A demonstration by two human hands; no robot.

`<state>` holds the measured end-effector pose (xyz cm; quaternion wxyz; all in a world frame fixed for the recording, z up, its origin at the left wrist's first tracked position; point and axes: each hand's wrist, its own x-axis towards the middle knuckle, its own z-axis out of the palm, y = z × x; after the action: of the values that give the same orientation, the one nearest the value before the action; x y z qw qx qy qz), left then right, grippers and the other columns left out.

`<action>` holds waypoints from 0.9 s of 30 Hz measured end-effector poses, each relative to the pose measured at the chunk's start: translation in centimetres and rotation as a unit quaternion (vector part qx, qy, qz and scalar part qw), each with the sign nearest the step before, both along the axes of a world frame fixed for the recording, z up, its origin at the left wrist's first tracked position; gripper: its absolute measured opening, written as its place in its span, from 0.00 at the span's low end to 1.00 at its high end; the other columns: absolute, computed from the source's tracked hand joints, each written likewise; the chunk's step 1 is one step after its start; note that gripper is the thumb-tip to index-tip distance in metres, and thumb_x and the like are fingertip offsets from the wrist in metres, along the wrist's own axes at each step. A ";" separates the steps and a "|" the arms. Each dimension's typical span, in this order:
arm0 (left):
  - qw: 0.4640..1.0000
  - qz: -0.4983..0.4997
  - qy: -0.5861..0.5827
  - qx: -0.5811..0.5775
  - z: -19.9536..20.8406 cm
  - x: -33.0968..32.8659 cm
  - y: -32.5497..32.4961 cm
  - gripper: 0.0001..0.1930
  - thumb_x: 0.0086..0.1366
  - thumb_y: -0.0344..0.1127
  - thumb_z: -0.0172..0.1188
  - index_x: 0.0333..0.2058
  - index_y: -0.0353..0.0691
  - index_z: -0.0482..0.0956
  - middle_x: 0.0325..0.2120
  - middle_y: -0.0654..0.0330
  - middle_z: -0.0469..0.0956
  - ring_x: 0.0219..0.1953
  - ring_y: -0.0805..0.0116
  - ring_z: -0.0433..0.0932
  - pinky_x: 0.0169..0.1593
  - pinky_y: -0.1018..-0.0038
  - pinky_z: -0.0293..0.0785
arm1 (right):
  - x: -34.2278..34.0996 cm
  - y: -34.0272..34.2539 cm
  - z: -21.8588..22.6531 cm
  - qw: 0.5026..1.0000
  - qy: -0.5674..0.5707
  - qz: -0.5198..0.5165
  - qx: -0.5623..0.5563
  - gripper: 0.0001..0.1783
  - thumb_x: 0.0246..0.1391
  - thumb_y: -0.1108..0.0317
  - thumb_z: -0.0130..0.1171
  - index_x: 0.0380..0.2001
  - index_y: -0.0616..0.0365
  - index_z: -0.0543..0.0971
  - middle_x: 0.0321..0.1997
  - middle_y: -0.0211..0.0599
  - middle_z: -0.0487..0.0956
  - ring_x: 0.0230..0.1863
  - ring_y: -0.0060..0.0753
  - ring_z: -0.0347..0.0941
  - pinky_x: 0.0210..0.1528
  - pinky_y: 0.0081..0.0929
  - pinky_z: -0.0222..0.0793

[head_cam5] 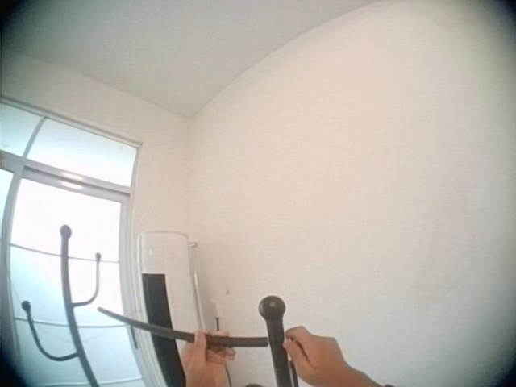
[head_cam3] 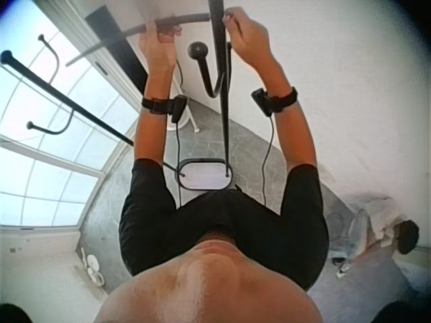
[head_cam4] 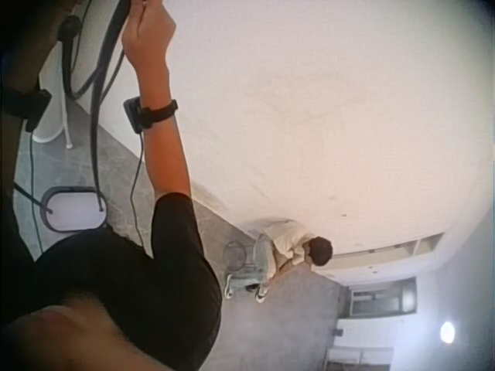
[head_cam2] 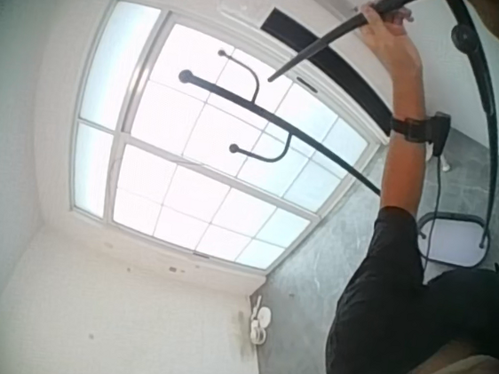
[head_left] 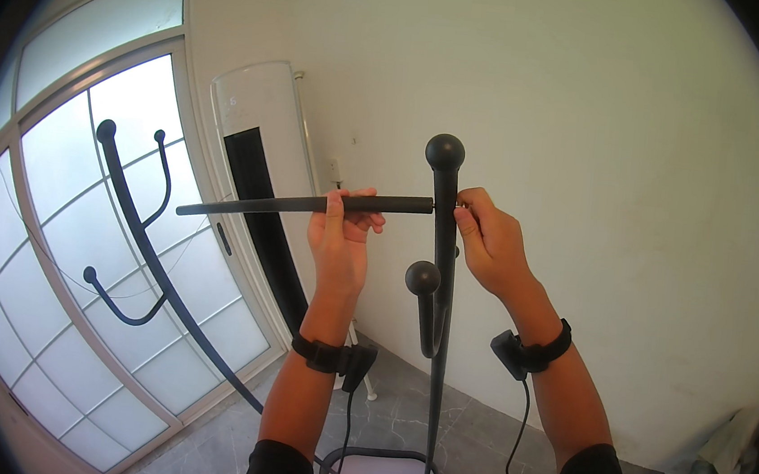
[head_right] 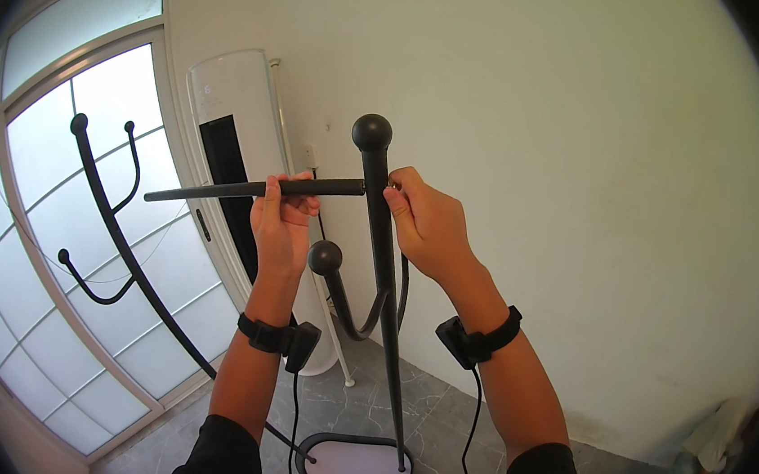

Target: The person assembles a black metal coat rack by inserting a vertical pole into a base and attaching horizontal bars. They secure the components by hand, tightening the connections to form the rack structure.

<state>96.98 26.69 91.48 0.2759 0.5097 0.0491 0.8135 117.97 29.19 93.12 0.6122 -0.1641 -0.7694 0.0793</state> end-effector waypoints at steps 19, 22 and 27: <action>0.999 -0.043 0.010 0.018 -0.1 -0.8 -0.1 0.11 0.74 0.40 0.46 0.43 0.38 0.69 0.43 0.42 0.78 0.34 0.57 0.78 0.41 0.65 0.74 | 0.2 -0.2 0.5 0.993 -0.006 0.043 -0.109 0.16 0.67 0.57 0.49 0.31 0.59 0.71 0.11 0.26 0.60 0.15 0.21 0.52 0.20 0.25 0.50; 0.999 -0.044 0.000 0.013 -0.5 -0.2 -0.4 0.11 0.74 0.40 0.46 0.43 0.37 0.69 0.42 0.42 0.78 0.34 0.56 0.78 0.41 0.65 0.74 | 0.6 -0.3 -0.1 0.998 -0.022 0.014 -0.058 0.13 0.66 0.59 0.49 0.33 0.57 0.72 0.11 0.29 0.61 0.14 0.25 0.53 0.20 0.26 0.51; 0.999 -0.050 0.008 0.012 -0.2 -0.6 -0.2 0.11 0.74 0.40 0.46 0.43 0.37 0.69 0.43 0.42 0.78 0.33 0.56 0.78 0.41 0.64 0.73 | 0.3 1.0 0.5 0.999 -0.034 0.005 -0.039 0.12 0.66 0.59 0.49 0.33 0.56 0.72 0.11 0.32 0.60 0.14 0.26 0.53 0.20 0.27 0.52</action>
<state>96.35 26.46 91.24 0.3097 0.5215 0.0166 0.7949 118.28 30.18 93.63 0.5786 -0.1870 -0.7867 0.1069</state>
